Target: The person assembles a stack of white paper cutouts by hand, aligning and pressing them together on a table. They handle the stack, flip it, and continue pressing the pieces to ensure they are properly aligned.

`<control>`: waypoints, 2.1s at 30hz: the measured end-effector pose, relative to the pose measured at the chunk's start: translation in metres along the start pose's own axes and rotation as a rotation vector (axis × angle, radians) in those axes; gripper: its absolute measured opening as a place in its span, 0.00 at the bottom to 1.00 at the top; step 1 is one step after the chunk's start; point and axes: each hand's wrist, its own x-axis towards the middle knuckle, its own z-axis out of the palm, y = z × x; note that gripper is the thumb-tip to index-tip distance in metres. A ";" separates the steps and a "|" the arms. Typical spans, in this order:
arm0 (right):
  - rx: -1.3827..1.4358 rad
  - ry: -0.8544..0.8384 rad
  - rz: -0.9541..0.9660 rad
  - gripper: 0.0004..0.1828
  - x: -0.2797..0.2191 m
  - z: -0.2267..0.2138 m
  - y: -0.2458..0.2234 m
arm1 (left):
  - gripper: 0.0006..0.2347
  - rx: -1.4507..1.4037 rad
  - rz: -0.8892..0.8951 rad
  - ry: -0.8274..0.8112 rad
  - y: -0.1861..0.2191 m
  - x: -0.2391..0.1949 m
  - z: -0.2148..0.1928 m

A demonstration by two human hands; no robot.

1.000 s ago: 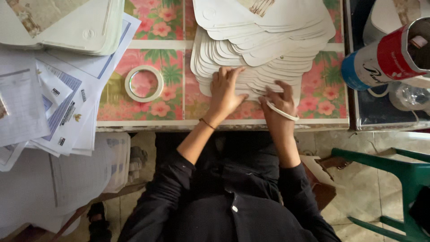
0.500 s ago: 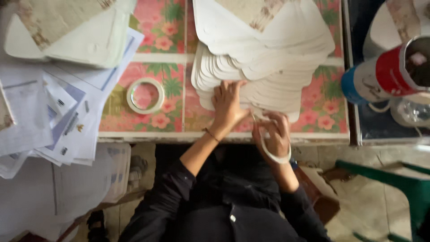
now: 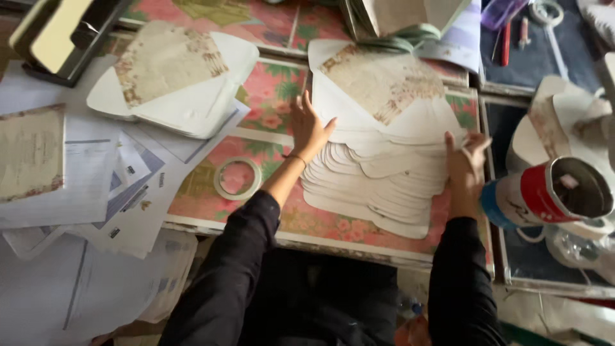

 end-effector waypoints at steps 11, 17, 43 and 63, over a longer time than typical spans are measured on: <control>-0.016 -0.219 -0.017 0.49 -0.039 0.005 -0.019 | 0.50 0.125 -0.029 0.063 0.018 -0.003 0.000; -0.063 -0.140 0.053 0.37 -0.046 0.009 -0.059 | 0.33 0.206 -0.385 -0.333 0.029 0.018 -0.014; 0.002 -0.295 0.028 0.23 -0.128 -0.031 0.043 | 0.43 -0.402 -0.467 -0.513 -0.025 -0.086 -0.046; 0.311 -0.378 0.295 0.22 -0.265 -0.048 0.139 | 0.26 -0.151 -0.448 -0.695 -0.102 -0.230 -0.161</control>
